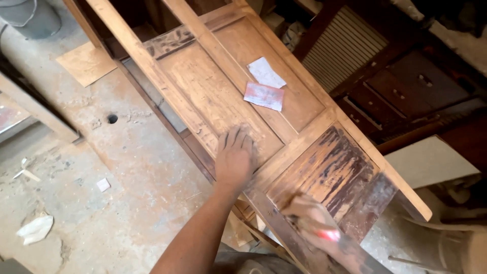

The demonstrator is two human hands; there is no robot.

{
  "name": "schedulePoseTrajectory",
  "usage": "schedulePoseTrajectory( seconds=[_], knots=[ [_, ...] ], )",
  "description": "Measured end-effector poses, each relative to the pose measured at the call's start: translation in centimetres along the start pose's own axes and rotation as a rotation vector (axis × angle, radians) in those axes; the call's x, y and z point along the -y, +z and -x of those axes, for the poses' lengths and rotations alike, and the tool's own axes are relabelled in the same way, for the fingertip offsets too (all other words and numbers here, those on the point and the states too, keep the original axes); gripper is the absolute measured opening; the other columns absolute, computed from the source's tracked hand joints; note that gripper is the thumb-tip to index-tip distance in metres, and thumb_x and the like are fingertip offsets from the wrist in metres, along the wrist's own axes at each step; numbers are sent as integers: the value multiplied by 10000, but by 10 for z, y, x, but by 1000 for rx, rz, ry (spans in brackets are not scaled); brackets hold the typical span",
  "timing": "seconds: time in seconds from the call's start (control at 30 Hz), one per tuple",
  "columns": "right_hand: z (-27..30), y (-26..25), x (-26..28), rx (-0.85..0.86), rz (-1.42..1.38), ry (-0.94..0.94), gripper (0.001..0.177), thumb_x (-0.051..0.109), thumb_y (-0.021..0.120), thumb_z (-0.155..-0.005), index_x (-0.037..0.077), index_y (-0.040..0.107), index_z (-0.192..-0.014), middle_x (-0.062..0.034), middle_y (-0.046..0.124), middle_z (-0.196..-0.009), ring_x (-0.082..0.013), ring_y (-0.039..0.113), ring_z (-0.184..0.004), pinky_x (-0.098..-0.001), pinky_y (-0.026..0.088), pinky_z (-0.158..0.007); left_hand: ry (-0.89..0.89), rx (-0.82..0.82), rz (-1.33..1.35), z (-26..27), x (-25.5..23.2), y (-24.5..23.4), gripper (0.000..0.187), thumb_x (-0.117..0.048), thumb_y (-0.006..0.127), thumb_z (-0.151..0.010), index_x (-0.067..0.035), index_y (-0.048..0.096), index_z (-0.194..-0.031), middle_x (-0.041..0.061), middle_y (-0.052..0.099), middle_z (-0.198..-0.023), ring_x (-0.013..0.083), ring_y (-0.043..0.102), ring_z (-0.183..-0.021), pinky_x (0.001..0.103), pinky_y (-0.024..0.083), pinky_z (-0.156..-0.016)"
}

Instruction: Scraping and sanding a wooden door panel to remove old finish

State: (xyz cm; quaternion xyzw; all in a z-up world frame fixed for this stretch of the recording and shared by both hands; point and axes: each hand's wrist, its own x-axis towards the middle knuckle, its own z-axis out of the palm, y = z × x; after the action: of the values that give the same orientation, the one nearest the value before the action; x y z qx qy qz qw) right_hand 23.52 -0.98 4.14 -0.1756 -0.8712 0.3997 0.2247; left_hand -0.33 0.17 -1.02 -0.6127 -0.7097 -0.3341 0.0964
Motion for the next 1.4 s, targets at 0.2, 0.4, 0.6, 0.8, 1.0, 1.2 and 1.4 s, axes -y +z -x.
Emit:
schedulePoseTrajectory(
  seconds=[0.2,0.4,0.6,0.8,1.0,1.2,1.4],
  knots=[
    [72,-25,27,-62,262,161,1212,856,-121,-959,115,807,-717,51,659,-640,-141,535,-553,-343,400,-585,44,-28,35,1,3,-7,268,-213,561,-997,-9,733,-968,140,697,-1327,315,560,-1290,474,391,-1111],
    [104,8,46,-652,231,429,151,148,807,-794,122,856,-935,-23,802,-847,-142,724,-765,-269,583,-717,54,113,117,11,9,3,275,-324,568,-949,-106,700,-1055,128,646,-1395,383,548,-1325,547,371,-1117],
    [105,31,129,-865,162,1494,313,459,764,-779,378,958,-1012,231,879,-1110,91,753,-1144,-94,515,-962,206,74,9,12,12,-8,355,-392,565,-955,-82,724,-1021,105,684,-1379,335,598,-1295,496,428,-1111],
    [185,55,80,-1432,26,1363,346,344,703,-873,146,837,-1124,-75,816,-1063,-183,698,-1055,-306,497,-966,326,-12,-27,14,17,-8,320,-368,626,-948,-75,719,-1034,183,681,-1413,357,645,-1256,471,490,-1056],
    [195,35,54,-1750,-42,1394,330,384,679,-945,68,745,-1010,-141,745,-805,-209,694,-824,-324,450,-858,451,-101,245,40,47,21,300,-224,670,-932,46,687,-1063,292,615,-1431,427,614,-1289,541,481,-1151],
    [207,45,32,-1691,-62,1370,297,371,675,-957,88,752,-1005,-126,764,-735,-201,734,-760,-295,485,-862,490,-12,348,38,14,7,312,-197,635,-941,71,657,-1098,329,608,-1385,466,610,-1261,537,473,-1151],
    [183,33,60,-1785,-212,1419,329,334,669,-937,79,770,-1120,-128,779,-907,-253,764,-812,-331,533,-837,563,485,562,-17,-79,19,282,-185,499,-1013,-19,692,-1134,176,600,-1454,360,528,-1384,480,390,-1198]
  ],
)
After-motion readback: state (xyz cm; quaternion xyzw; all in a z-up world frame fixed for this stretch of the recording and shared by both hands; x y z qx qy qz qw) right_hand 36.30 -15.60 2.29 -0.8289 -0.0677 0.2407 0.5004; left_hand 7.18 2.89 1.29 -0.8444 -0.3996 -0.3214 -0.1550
